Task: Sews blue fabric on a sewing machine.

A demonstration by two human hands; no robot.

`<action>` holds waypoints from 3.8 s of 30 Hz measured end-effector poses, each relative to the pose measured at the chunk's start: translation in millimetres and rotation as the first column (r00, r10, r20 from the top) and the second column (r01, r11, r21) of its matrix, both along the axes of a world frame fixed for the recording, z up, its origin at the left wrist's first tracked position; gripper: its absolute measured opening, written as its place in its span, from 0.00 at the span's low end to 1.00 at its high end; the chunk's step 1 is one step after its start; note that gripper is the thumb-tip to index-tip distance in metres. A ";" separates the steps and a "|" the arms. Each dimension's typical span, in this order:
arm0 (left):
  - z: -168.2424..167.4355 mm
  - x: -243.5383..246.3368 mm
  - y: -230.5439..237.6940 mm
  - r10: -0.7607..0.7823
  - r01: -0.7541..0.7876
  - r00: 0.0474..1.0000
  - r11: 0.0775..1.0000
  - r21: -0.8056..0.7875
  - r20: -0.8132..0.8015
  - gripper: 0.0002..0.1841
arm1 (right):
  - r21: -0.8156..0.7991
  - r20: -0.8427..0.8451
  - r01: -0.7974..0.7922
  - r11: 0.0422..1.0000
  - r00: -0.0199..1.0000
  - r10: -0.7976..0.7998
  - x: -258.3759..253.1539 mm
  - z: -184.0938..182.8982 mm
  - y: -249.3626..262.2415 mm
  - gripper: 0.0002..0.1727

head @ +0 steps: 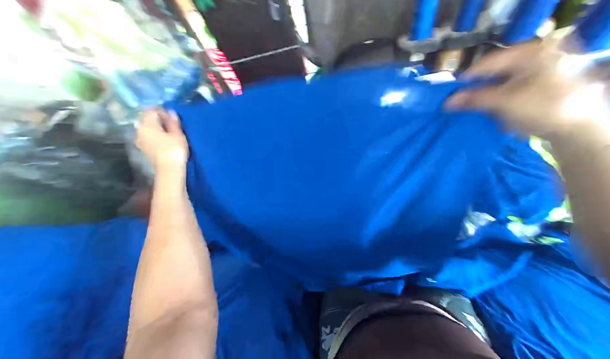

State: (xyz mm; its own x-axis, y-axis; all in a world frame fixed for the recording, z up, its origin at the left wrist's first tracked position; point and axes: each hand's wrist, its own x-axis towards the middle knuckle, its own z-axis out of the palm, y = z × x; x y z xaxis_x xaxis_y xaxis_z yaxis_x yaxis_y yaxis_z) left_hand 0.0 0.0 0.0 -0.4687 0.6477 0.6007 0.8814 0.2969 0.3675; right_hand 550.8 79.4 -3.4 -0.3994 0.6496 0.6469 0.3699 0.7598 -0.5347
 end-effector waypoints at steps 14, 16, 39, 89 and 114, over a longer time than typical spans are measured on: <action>-236.4 77.3 46.3 0.109 -0.066 0.981 0.966 -0.248 0.161 0.32 | -0.527 0.082 0.186 0.829 0.982 -0.168 -26.8 -230.7 26.0 0.07; -226.3 126.2 39.1 -0.238 0.244 0.956 0.970 -0.016 0.172 0.26 | -0.440 0.061 0.270 0.857 0.961 -0.271 -37.1 -232.1 6.5 0.07; -220.8 221.2 -59.0 -0.929 0.951 0.284 0.241 -0.194 0.238 0.10 | -0.797 0.200 0.185 0.574 0.979 -0.039 -73.6 -326.1 -23.4 0.32; -140.8 184.4 49.1 -0.684 0.827 0.545 0.342 -0.446 0.485 0.16 | -0.434 -0.516 -0.307 0.847 0.855 0.046 -40.7 -134.1 -1.3 0.03; -202.4 326.9 103.2 -0.696 0.675 0.712 0.715 -0.185 -0.093 0.28 | -0.298 -0.102 0.265 0.917 0.946 -0.306 -75.7 -185.5 102.3 0.12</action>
State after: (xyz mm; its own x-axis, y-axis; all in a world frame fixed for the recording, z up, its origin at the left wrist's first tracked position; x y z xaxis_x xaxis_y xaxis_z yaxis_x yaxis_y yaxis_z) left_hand 326.9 103.2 -202.4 0.2208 0.8303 0.5117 0.8995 -0.3762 0.2224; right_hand 475.1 181.7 -188.9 -0.0863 0.8832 0.4610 0.4522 0.4470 -0.7718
